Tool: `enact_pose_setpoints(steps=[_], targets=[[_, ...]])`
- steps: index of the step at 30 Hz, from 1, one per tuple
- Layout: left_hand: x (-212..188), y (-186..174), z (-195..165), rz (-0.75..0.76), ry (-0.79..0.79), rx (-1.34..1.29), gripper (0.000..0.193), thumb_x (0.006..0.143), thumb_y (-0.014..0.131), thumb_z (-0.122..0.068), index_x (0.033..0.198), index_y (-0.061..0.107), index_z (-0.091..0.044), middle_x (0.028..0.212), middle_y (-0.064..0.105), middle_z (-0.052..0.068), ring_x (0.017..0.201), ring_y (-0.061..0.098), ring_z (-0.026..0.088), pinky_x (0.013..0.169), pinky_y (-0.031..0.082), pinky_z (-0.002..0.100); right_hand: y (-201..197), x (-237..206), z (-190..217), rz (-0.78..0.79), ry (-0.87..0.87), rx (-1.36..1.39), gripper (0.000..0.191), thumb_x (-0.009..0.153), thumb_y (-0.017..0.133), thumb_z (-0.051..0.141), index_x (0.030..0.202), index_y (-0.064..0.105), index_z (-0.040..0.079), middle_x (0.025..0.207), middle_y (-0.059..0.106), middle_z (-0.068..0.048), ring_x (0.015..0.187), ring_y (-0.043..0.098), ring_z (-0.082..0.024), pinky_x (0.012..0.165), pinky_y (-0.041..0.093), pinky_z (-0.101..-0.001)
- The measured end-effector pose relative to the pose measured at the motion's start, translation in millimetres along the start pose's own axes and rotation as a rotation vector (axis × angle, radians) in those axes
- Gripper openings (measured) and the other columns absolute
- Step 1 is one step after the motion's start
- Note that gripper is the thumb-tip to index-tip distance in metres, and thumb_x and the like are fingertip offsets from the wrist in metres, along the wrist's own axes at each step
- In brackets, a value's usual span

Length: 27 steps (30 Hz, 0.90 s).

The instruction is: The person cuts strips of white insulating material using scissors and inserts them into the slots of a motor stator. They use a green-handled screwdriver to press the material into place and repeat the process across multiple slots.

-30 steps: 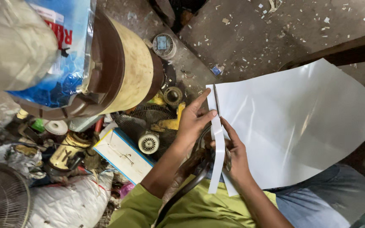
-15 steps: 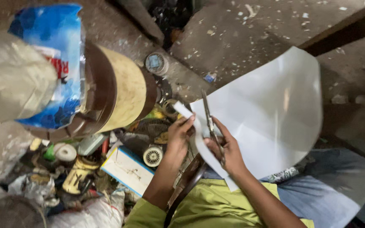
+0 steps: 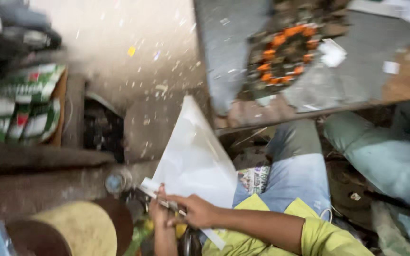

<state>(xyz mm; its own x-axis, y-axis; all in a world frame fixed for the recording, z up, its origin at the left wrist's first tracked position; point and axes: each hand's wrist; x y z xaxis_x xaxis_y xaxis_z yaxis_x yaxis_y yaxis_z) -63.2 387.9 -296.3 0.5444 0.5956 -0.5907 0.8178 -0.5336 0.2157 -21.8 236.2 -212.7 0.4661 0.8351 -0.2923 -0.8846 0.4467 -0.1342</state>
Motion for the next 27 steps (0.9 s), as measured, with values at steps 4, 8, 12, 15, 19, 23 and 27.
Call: enact_pose_setpoints(steps=[4, 8, 12, 15, 19, 23, 27], targets=[[-33, 9, -39, 0.019, 0.254, -0.134, 0.035, 0.089, 0.06, -0.004, 0.123, 0.061, 0.003, 0.111, 0.069, 0.015, 0.098, 0.071, 0.028, 0.084, 0.062, 0.044, -13, -36, -5, -0.324, -0.665, -0.201, 0.077, 0.096, 0.078, 0.042, 0.161, 0.048, 0.014, 0.093, 0.068, -0.011, 0.077, 0.068, -0.023, 0.071, 0.055, -0.0379], [-66, -7, -78, 0.076, 0.597, -0.024, 0.014, 0.108, 0.061, -0.005, 0.111, 0.057, 0.008, 0.116, 0.065, 0.03, 0.104, 0.069, 0.035, 0.095, 0.062, 0.05, -65, -95, -4, -0.736, -0.915, -0.457, 0.045, 0.097, 0.084, 0.031, 0.133, 0.061, 0.014, 0.099, 0.075, -0.005, 0.079, 0.071, -0.02, 0.07, 0.057, -0.0323], [-79, -27, -120, 0.029, 0.734, 0.147, 0.018, 0.108, 0.057, -0.013, 0.116, 0.06, 0.003, 0.12, 0.067, 0.026, 0.11, 0.069, 0.031, 0.095, 0.058, 0.043, -162, -199, 40, -1.361, -0.403, -0.671, 0.071, 0.077, 0.093, 0.014, 0.138, 0.06, 0.002, 0.093, 0.073, -0.01, 0.065, 0.065, -0.021, 0.063, 0.056, -0.0331], [-74, -42, -140, 0.03, 0.925, 0.346, 0.024, 0.11, 0.06, -0.015, 0.116, 0.061, 0.008, 0.124, 0.067, 0.027, 0.117, 0.066, 0.033, 0.102, 0.054, 0.041, -227, -255, 80, -1.327, 0.12, -0.913, 0.074, 0.083, 0.086, 0.036, 0.15, 0.061, 0.023, 0.1, 0.076, -0.017, 0.083, 0.072, -0.034, 0.071, 0.054, -0.0444], [-82, -28, -160, 0.026, 1.065, 0.361, 0.028, 0.11, 0.063, -0.017, 0.116, 0.062, 0.01, 0.117, 0.066, 0.029, 0.118, 0.065, 0.033, 0.107, 0.052, 0.043, -318, -274, 120, -1.001, 0.387, -0.99, 0.077, 0.072, 0.088, 0.047, 0.141, 0.06, 0.027, 0.101, 0.076, -0.018, 0.093, 0.07, -0.038, 0.078, 0.055, -0.0481], [-113, -7, -170, 0.232, 0.771, -0.006, 0.029, 0.104, 0.061, -0.015, 0.125, 0.055, 0.004, 0.121, 0.066, 0.024, 0.113, 0.066, 0.03, 0.096, 0.057, 0.045, -357, -283, 140, -0.76, 0.53, -0.952, 0.077, 0.077, 0.083, 0.03, 0.148, 0.053, 0.03, 0.1, 0.076, -0.019, 0.094, 0.07, -0.037, 0.08, 0.058, -0.0473], [-153, 18, -144, 0.311, 0.837, -0.264, 0.033, 0.106, 0.061, -0.007, 0.136, 0.052, 0.001, 0.137, 0.059, 0.015, 0.125, 0.059, 0.025, 0.107, 0.054, 0.045, -263, -266, 144, -1.021, 0.161, -1.337, 0.059, 0.079, 0.075, 0.008, 0.136, 0.064, 0.016, 0.12, 0.07, -0.018, 0.102, 0.069, -0.038, 0.083, 0.056, -0.0471]])
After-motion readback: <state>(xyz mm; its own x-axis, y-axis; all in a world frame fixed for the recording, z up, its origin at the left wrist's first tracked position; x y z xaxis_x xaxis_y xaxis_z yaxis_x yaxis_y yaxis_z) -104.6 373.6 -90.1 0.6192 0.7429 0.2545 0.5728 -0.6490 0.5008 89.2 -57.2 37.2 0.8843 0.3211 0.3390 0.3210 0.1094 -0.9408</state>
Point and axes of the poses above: each hand's wrist, its own x-axis towards the middle knuckle, its own y-axis out of the palm, z = x × y
